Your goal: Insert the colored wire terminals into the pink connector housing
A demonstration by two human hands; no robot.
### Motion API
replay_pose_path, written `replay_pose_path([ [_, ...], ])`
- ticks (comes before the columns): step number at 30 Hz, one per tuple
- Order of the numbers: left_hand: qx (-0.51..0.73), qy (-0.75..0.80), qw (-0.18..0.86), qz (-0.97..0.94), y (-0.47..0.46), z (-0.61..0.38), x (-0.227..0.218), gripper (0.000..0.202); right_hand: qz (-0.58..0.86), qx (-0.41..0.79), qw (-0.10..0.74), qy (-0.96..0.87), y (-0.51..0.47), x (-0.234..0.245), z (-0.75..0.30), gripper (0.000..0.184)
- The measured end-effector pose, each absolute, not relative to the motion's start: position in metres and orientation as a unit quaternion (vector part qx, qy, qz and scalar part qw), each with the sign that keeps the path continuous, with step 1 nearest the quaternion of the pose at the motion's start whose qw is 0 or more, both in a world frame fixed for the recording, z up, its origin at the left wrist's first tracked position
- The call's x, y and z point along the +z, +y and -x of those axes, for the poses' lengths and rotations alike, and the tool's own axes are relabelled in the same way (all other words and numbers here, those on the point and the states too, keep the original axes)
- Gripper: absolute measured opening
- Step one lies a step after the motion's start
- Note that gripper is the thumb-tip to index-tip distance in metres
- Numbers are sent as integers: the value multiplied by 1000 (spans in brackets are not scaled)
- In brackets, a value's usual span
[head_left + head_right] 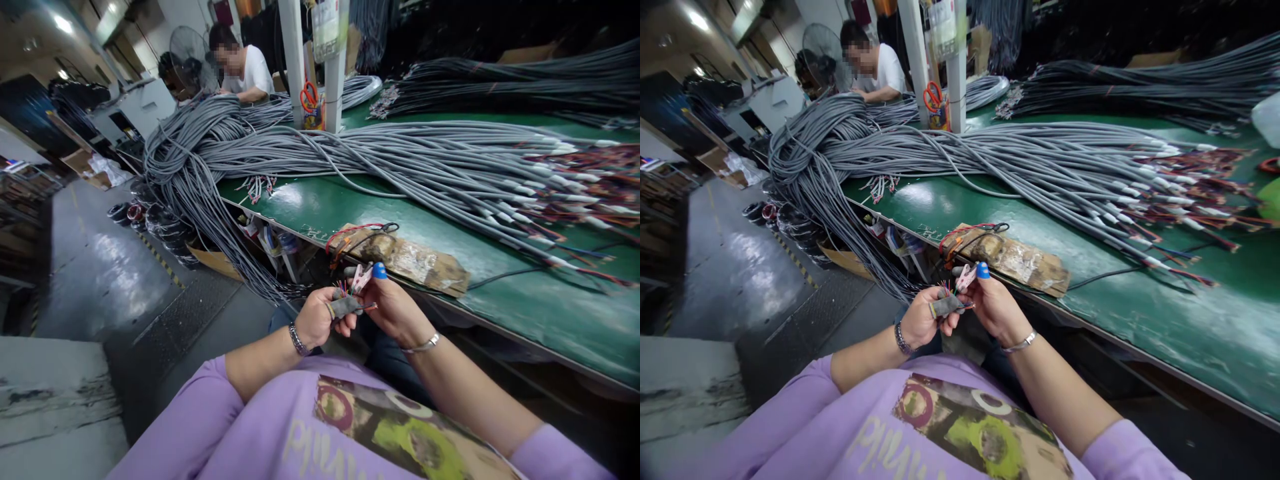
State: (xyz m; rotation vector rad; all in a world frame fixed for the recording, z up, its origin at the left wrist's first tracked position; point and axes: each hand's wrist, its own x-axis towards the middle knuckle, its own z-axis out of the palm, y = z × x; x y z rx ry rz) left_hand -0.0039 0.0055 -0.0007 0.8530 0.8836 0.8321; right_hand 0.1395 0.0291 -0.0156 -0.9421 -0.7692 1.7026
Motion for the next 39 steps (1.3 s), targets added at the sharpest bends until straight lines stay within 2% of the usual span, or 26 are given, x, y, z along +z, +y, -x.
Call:
replay_pose_path([
  [7, 366, 401, 743, -392, 6, 1, -5, 43, 382, 711, 525, -269, 32, -17, -137, 51],
  [15, 381, 425, 720, -396, -7, 6, -3, 45, 356, 760, 487, -240, 24, -12, -143, 52],
  [19, 408, 436, 694, -403, -14, 6, -1, 45, 343, 760, 495, -244, 21, -6, -143, 40],
  [23, 452, 433, 674, -392, -13, 3, 0, 37, 332, 744, 517, -262, 18, -4, -140, 31],
  [30, 455, 447, 663, -391, -9, -1, 1, 29, 337, 760, 510, -220, 20, -9, -141, 32],
  [39, 430, 465, 667, -394, -9, -3, -1, 33, 335, 735, 541, -233, 21, -14, -134, 33],
])
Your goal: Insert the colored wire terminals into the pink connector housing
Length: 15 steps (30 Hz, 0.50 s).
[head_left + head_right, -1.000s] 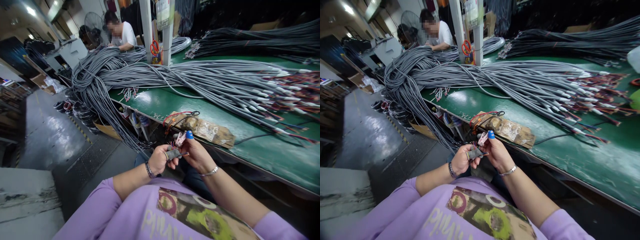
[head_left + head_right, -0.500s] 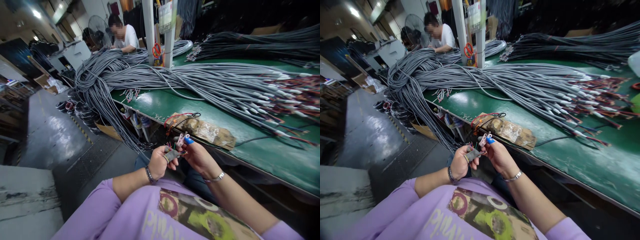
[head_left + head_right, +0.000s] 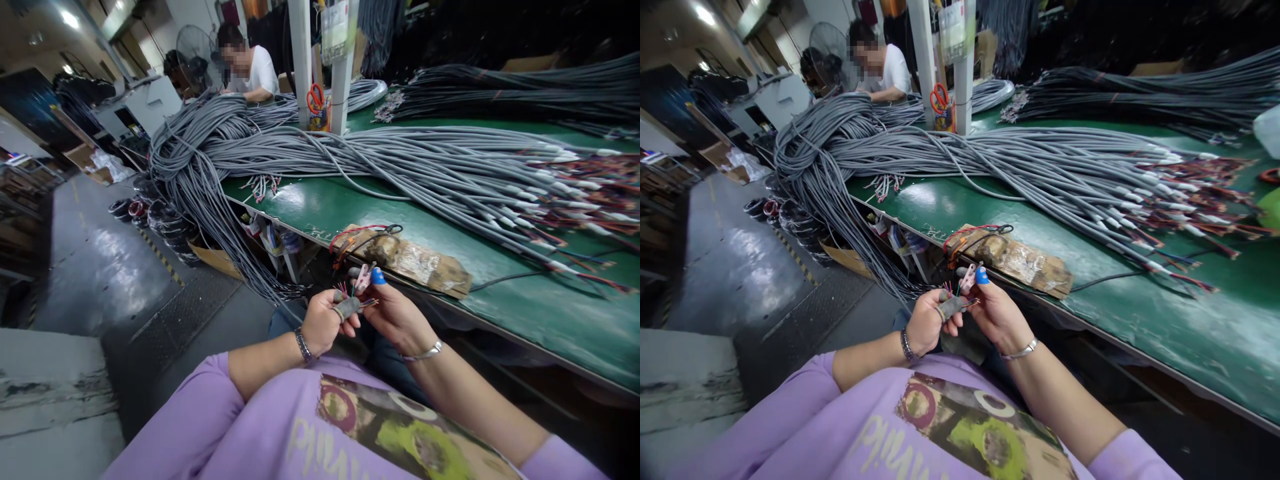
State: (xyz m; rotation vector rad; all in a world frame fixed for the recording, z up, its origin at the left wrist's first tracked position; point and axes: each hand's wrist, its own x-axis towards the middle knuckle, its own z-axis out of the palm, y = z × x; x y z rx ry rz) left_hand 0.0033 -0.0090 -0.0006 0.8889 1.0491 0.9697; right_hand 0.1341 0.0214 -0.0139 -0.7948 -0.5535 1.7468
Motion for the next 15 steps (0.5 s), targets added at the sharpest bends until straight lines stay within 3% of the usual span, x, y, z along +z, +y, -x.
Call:
replay_pose_path([
  [7, 426, 471, 661, -400, -9, -3, -3, 33, 329, 744, 545, -204, 20, -15, -132, 33],
  [15, 429, 457, 666, -405, -17, 7, -3, 35, 323, 789, 488, -188, 17, -11, -143, 41],
])
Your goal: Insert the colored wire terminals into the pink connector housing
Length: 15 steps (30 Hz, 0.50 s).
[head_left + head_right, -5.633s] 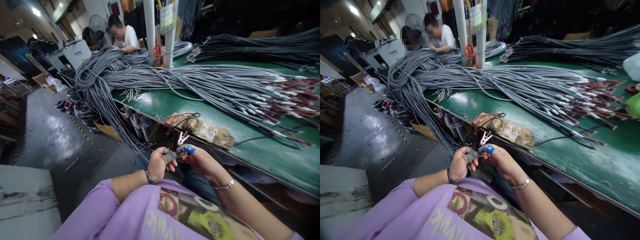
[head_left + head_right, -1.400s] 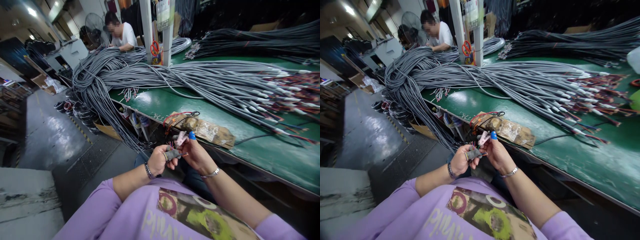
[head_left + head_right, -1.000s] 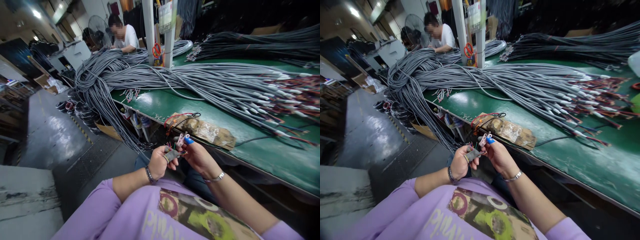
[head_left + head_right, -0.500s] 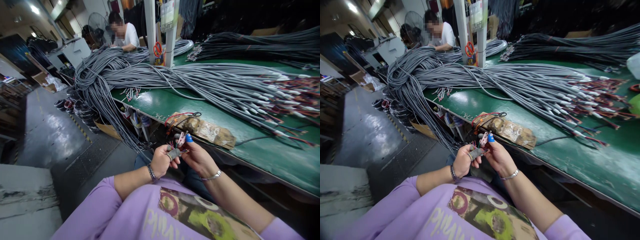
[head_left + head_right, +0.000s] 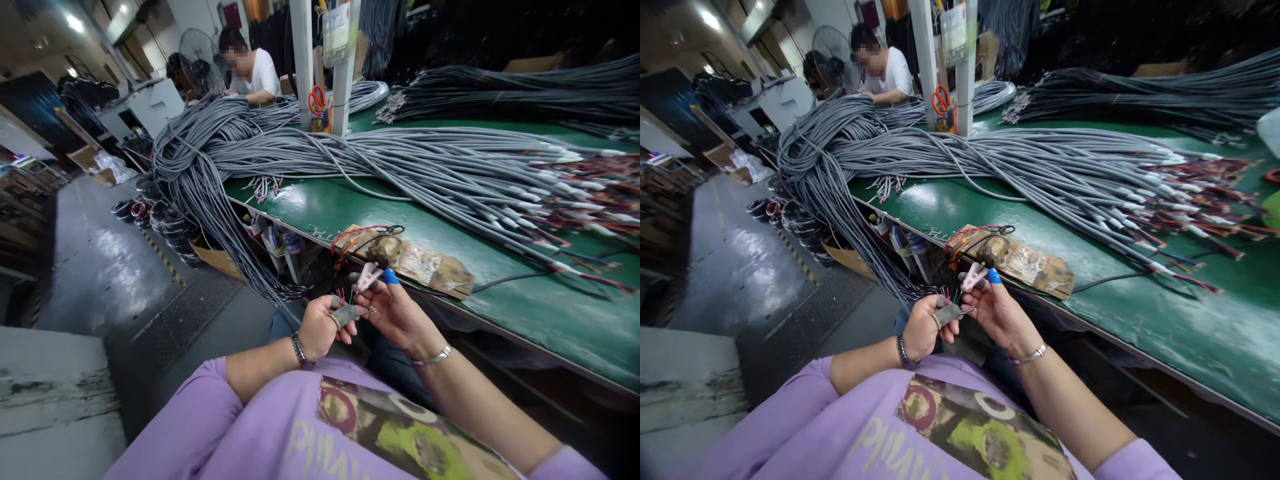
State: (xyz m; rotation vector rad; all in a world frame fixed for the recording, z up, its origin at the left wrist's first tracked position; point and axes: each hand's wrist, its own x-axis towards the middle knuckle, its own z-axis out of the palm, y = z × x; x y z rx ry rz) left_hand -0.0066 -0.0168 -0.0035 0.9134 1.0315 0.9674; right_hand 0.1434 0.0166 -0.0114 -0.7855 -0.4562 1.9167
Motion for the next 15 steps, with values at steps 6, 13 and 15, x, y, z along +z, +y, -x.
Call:
replay_pose_path([
  [6, 444, 447, 661, -408, -18, 10, -4, 37, 349, 750, 497, -263, 17, -3, -142, 34],
  [13, 447, 443, 663, -407, -11, 5, 0, 38, 377, 724, 515, -262, 19, -4, -141, 42],
  [15, 446, 442, 663, -408, -9, 3, 1, 38, 381, 721, 511, -272, 20, -3, -140, 40],
])
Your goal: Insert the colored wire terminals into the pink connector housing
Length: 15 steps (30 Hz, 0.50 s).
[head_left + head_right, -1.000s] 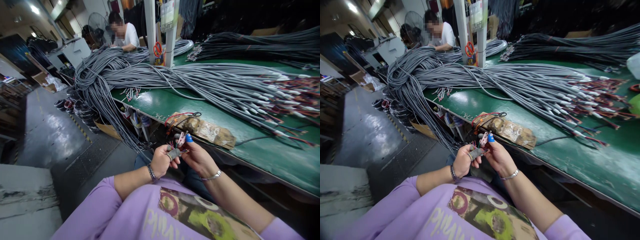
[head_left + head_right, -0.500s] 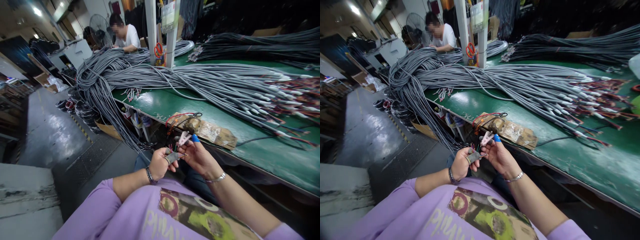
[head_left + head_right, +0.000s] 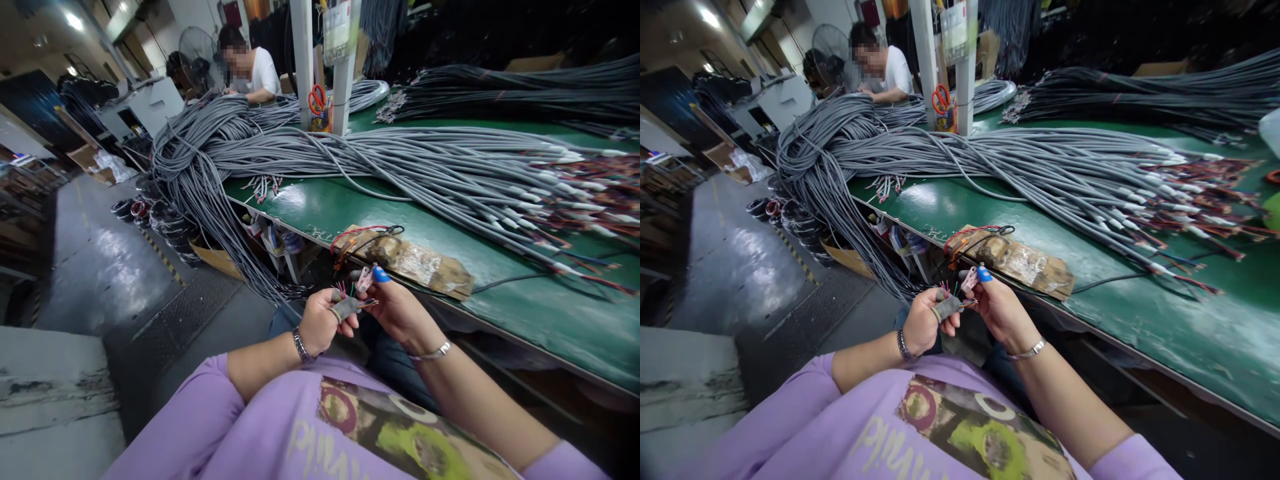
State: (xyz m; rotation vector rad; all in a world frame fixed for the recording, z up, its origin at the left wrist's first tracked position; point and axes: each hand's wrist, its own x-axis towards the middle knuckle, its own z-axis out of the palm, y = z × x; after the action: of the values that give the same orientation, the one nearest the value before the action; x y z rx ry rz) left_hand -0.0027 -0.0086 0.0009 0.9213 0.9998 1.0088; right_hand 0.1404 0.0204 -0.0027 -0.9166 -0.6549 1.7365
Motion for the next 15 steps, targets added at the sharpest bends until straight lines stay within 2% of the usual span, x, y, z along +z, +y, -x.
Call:
replay_pose_path([
  [10, 421, 466, 658, -414, -7, 0, 1, 35, 367, 732, 527, -229, 25, -15, -142, 33],
  [15, 414, 474, 653, -422, -6, -2, 0, 36, 355, 731, 536, -228, 26, -21, -140, 36],
])
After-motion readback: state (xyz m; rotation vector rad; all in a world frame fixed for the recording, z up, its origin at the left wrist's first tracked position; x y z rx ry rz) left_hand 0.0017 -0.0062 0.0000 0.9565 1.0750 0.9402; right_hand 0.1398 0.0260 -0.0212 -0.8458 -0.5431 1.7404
